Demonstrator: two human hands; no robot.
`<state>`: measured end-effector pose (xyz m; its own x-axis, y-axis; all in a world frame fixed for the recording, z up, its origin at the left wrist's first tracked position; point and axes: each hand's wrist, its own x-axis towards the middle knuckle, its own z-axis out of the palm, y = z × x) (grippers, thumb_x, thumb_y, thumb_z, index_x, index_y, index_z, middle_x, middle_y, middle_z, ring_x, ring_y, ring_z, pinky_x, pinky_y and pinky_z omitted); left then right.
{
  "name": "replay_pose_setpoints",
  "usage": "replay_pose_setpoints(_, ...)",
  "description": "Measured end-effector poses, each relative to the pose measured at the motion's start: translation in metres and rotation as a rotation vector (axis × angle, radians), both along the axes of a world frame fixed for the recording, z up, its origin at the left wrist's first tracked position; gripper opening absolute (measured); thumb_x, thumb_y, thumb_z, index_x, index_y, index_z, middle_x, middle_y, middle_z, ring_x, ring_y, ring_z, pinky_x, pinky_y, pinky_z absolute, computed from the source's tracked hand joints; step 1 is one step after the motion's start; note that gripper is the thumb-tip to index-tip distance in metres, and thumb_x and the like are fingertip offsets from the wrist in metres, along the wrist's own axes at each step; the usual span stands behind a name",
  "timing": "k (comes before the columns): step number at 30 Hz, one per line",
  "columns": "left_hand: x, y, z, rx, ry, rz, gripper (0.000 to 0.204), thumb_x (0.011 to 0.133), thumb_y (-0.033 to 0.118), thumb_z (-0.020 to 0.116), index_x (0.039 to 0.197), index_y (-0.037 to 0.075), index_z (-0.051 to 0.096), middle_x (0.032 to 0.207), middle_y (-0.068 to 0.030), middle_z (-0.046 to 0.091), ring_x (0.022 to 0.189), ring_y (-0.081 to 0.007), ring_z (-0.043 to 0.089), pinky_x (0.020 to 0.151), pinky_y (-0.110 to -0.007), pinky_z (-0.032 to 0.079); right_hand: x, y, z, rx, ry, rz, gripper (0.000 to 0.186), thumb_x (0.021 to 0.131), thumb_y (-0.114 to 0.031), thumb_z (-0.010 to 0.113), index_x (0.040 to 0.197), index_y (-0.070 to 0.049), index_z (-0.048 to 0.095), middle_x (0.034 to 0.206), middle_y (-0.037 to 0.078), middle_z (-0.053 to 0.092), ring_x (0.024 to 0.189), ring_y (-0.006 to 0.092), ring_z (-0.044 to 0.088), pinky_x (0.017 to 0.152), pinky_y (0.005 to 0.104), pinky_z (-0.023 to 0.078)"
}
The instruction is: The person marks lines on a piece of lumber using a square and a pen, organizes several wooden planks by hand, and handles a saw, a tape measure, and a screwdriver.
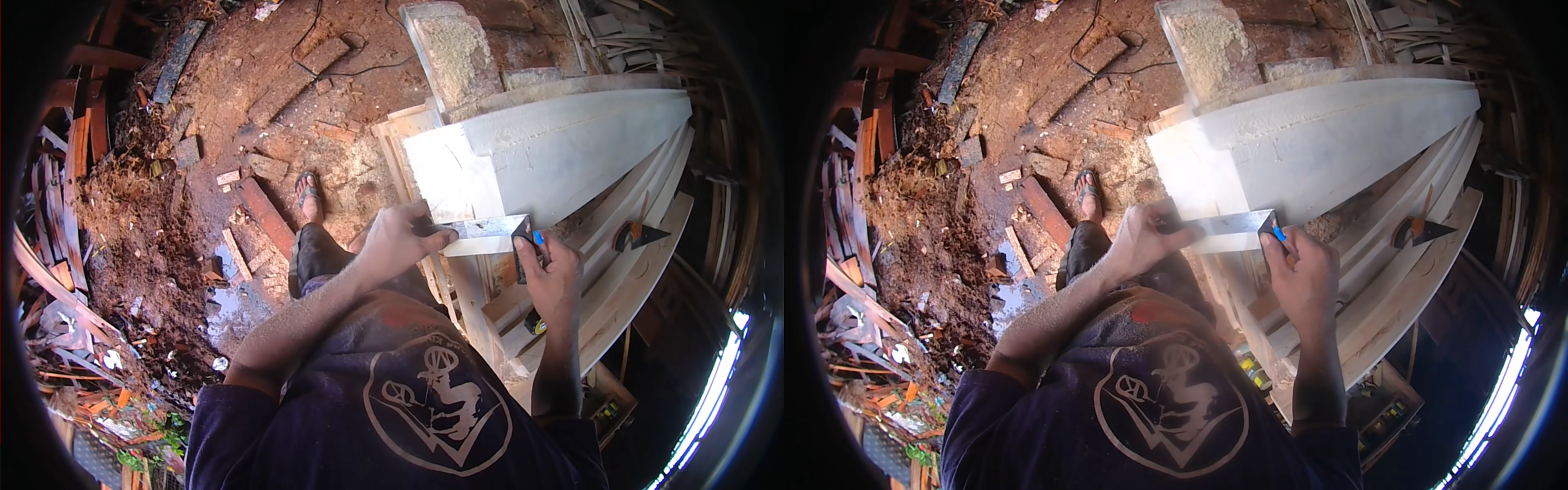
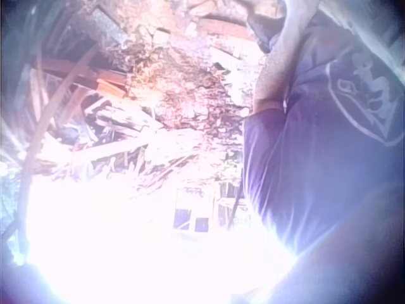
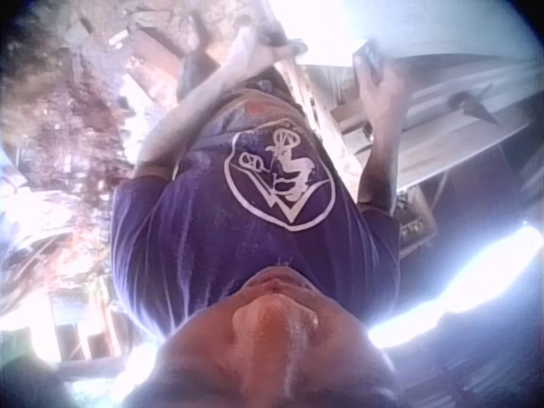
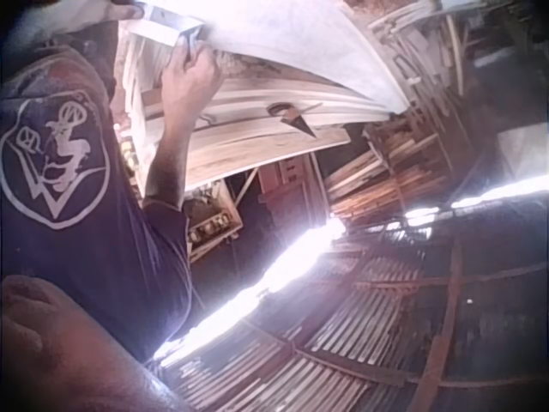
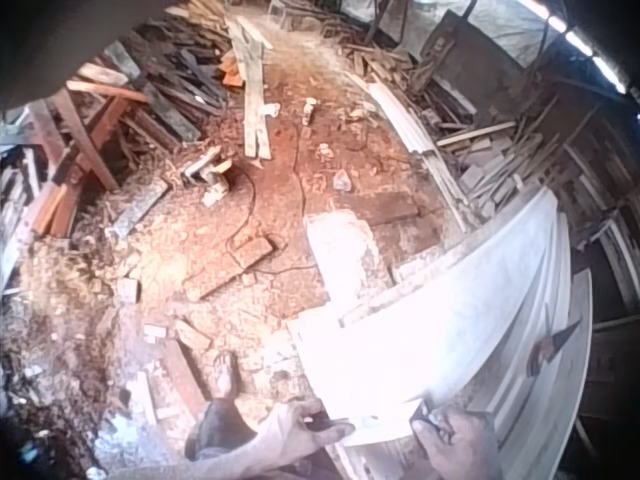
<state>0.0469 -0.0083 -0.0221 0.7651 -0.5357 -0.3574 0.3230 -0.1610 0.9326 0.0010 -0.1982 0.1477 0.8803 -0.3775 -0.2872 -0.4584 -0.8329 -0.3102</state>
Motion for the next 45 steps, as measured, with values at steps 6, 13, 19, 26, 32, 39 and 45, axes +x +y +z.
replay_pose_setpoints(6, 0.001, 0.001, 0.004, -0.024, 0.033, -0.019, 0.044, 0.082, 0.035, 0.083, 0.089, -0.006, 0.070, 0.073, -0.0181, 0.071, 0.067, -0.0265, 0.069, 0.066, -0.038, 0.053, -0.001, 0.000, 0.000, 0.058, -0.014, -0.044, 0.016, 0.091, -0.015, 0.071, 0.087, 0.000, 0.067, 0.068, 0.015, 0.064, 0.055, 0.0236, 0.057, 0.056, 0.0349, 0.044)
replay_pose_setpoints(13, 0.003, 0.002, 0.007, -0.033, 0.101, -0.040, 0.042, 0.083, 0.034, 0.082, 0.094, -0.005, 0.072, 0.078, -0.0190, 0.072, 0.071, -0.0256, 0.070, 0.068, -0.038, 0.053, -0.002, -0.002, 0.001, 0.104, 0.018, -0.103, 0.015, 0.091, -0.013, 0.072, 0.091, 0.002, 0.069, 0.069, 0.011, 0.066, 0.057, 0.0143, 0.058, 0.058, 0.0313, 0.045)
replay_pose_setpoints(19, 0.005, 0.002, 0.006, -0.010, 0.099, -0.072, 0.045, 0.083, 0.037, 0.081, 0.097, -0.005, 0.072, 0.081, -0.0205, 0.072, 0.074, -0.0284, 0.072, 0.071, -0.039, 0.054, -0.002, -0.001, 0.000, 0.101, -0.007, -0.085, 0.014, 0.090, -0.011, 0.073, 0.091, 0.002, 0.069, 0.073, 0.014, 0.069, 0.061, 0.0172, 0.063, 0.060, 0.0324, 0.047)
replay_pose_setpoints(26, 0.003, 0.000, -0.002, 0.017, 0.048, -0.063, 0.048, 0.082, 0.041, 0.080, 0.089, -0.006, 0.071, 0.076, -0.0210, 0.071, 0.070, -0.0292, 0.071, 0.069, -0.040, 0.054, -0.001, -0.003, 0.001, 0.032, 0.042, -0.052, 0.017, 0.090, -0.015, 0.072, 0.089, 0.001, 0.068, 0.076, 0.016, 0.069, 0.067, 0.0301, 0.067, 0.063, 0.0372, 0.049)
replay_pose_setpoints(32, -0.001, -0.002, -0.002, 0.003, 0.037, -0.028, 0.048, 0.080, 0.039, 0.081, 0.085, -0.007, 0.070, 0.072, -0.0192, 0.070, 0.067, -0.0281, 0.071, 0.066, -0.038, 0.054, 0.002, -0.003, 0.003, 0.029, 0.054, -0.033, 0.018, 0.090, -0.017, 0.072, 0.086, 0.000, 0.067, 0.071, 0.015, 0.065, 0.062, 0.0305, 0.063, 0.060, 0.0382, 0.047)
replay_pose_setpoints(39, 0.000, -0.002, -0.003, 0.008, 0.043, -0.028, 0.046, 0.080, 0.038, 0.082, 0.085, -0.007, 0.070, 0.073, -0.0190, 0.071, 0.068, -0.0280, 0.071, 0.066, -0.039, 0.054, 0.004, -0.007, 0.003, 0.027, 0.053, 0.010, 0.020, 0.090, -0.017, 0.072, 0.082, 0.000, 0.064, 0.066, 0.015, 0.060, 0.056, 0.0303, 0.058, 0.057, 0.0391, 0.044)
replay_pose_setpoints(45, -0.002, -0.003, -0.005, -0.024, 0.042, -0.015, 0.047, 0.080, 0.039, 0.081, 0.087, -0.006, 0.070, 0.072, -0.0186, 0.070, 0.069, -0.0285, 0.071, 0.067, -0.039, 0.054, 0.001, -0.007, 0.000, 0.068, 0.018, -0.014, 0.020, 0.090, -0.017, 0.072, 0.083, 0.000, 0.065, 0.063, 0.013, 0.058, 0.054, 0.0261, 0.055, 0.055, 0.0373, 0.043)
